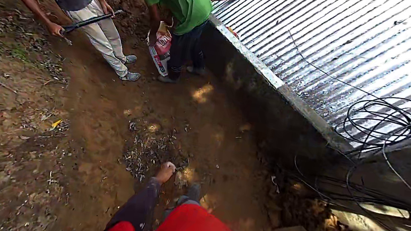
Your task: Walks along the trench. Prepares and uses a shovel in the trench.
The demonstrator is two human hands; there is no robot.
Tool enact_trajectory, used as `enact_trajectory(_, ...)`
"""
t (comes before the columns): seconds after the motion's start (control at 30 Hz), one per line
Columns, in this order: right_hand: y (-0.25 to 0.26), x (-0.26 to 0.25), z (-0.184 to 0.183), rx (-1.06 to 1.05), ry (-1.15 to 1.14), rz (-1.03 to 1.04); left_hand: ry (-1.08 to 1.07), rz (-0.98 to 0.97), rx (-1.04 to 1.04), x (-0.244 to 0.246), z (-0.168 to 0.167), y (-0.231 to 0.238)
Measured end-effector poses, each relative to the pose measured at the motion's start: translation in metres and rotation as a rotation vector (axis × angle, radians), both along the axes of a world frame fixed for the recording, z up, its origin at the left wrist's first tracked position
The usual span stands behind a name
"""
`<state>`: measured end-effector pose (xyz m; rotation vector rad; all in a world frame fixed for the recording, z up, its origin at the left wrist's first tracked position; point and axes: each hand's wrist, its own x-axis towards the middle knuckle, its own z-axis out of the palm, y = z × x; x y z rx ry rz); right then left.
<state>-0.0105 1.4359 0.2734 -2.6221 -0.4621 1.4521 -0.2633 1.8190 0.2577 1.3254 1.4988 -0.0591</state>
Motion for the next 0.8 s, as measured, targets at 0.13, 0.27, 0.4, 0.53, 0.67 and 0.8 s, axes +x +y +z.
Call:
enact_trajectory(0.13,-0.014,-0.012,-0.034,0.245,-0.023,-0.392,-0.027,-0.022,-0.004,0.024,0.005,0.027)
enact_trajectory(0.27,-0.019,-0.005,-0.017,0.246,0.001,-0.66,0.019,-0.219,-0.094,0.04,-0.018,0.0)
enact_trajectory(0.4,-0.018,-0.009,0.021,0.156,0.054,-0.802,0.128,-0.536,-0.138,0.037,-0.035,-0.04)
enact_trajectory(0.53,-0.045,-0.032,-0.003,0.224,-0.072,-0.532,0.228,-0.675,-0.184,0.045,-0.027,-0.054)
enact_trajectory(0.67,-0.058,-0.035,-0.027,0.169,0.092,-0.543,0.148,-0.589,-0.175,0.059,-0.039,-0.044)
enact_trajectory(0.8,-0.057,-0.019,-0.03,0.165,0.079,-0.537,0.103,-0.484,-0.169,0.079,-0.045,-0.032)
